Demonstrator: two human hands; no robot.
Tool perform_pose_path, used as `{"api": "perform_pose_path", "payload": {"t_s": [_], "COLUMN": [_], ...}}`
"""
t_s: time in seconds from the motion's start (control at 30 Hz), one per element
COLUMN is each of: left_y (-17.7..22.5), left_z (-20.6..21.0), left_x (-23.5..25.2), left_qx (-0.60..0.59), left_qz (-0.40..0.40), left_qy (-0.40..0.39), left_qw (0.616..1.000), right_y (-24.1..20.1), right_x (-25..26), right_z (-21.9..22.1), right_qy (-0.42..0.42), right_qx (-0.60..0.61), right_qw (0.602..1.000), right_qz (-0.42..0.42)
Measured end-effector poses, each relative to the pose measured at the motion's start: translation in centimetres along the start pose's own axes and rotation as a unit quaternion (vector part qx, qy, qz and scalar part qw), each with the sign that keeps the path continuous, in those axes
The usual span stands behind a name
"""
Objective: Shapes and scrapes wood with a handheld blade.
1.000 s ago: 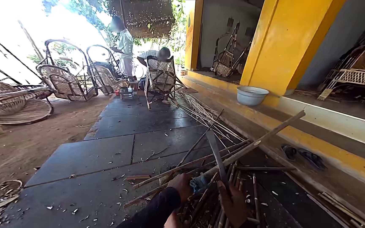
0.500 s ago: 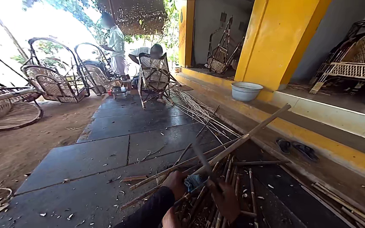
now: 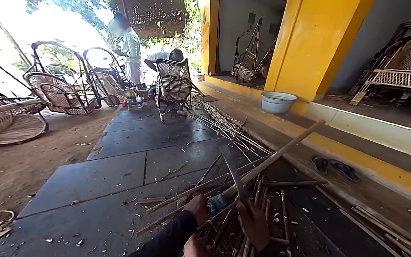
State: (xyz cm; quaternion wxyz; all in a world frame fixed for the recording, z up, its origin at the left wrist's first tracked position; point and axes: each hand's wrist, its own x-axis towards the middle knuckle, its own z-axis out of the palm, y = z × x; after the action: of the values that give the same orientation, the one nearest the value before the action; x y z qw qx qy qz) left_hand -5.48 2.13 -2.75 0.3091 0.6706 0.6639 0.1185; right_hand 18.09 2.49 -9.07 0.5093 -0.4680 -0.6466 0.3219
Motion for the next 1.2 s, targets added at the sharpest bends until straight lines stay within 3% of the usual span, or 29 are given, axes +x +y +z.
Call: {"api": "perform_pose_path", "payload": {"t_s": [0.13, 0.23, 0.27, 0.37, 0.47, 0.5, 0.63, 0.73, 0.87, 0.97, 1.0, 1.07, 1.13, 1.2], "left_y": [0.5, 0.4, 0.5, 1.2, 1.1, 1.0, 1.2, 1.0, 1.8, 2.5, 2.6, 2.5, 2.4, 2.3], "left_z": [-0.6, -0.5, -0.6, -0.8, -0.6, -0.6, -0.7, -0.7, -1.4, -1.3, -1.1, -0.8, -0.9, -1.1], "left_x": [-0.5, -0.5, -0.5, -0.8, -0.8, -0.5, -0.7, -0.7, -1.3, -1.6, -1.6, -1.5, -2.2, -3.0], "left_qx": [-0.022, -0.024, -0.027, -0.025, -0.012, -0.004, -0.001, -0.006, -0.002, -0.004, -0.010, -0.038, -0.089, -0.138], "left_qz": [0.015, 0.012, 0.014, 0.020, 0.009, 0.013, 0.008, -0.022, -0.036, -0.039, -0.022, 0.020, 0.019, -0.043], "left_qy": [-0.001, -0.003, 0.001, 0.010, 0.012, 0.020, 0.069, 0.098, 0.124, 0.103, 0.095, 0.061, 0.012, -0.007], "left_qw": [1.000, 1.000, 1.000, 0.999, 1.000, 1.000, 0.998, 0.995, 0.992, 0.994, 0.995, 0.997, 0.996, 0.989], "right_y": [-0.3, 0.3, 0.4, -0.2, -0.5, -0.7, -0.7, -0.5, -0.7, -0.8, -0.9, -1.9, -5.1, -13.4], "right_x": [0.9, -0.4, -0.2, 1.0, -0.2, -0.6, 0.3, -1.3, 0.0, -1.0, -1.1, 0.0, 0.7, -0.3], "right_z": [-1.7, -0.9, -1.2, -2.4, -1.1, -0.7, -0.7, 0.5, 0.3, 2.6, 3.2, 3.0, 2.0, 1.1], "right_qy": [0.071, -0.020, -0.017, 0.059, -0.092, -0.106, 0.055, -0.040, 0.073, -0.035, -0.054, -0.054, -0.040, -0.014], "right_qx": [0.100, -0.035, -0.030, 0.078, -0.085, -0.111, 0.040, -0.157, 0.027, -0.055, -0.025, 0.145, 0.290, 0.279], "right_qw": [0.991, 0.999, 0.999, 0.994, 0.992, 0.988, 0.997, 0.986, 0.997, 0.998, 0.998, 0.988, 0.948, 0.934], "right_qz": [0.055, 0.000, 0.001, 0.051, 0.007, -0.002, 0.028, -0.031, 0.020, -0.004, -0.008, 0.017, 0.121, 0.223]}}
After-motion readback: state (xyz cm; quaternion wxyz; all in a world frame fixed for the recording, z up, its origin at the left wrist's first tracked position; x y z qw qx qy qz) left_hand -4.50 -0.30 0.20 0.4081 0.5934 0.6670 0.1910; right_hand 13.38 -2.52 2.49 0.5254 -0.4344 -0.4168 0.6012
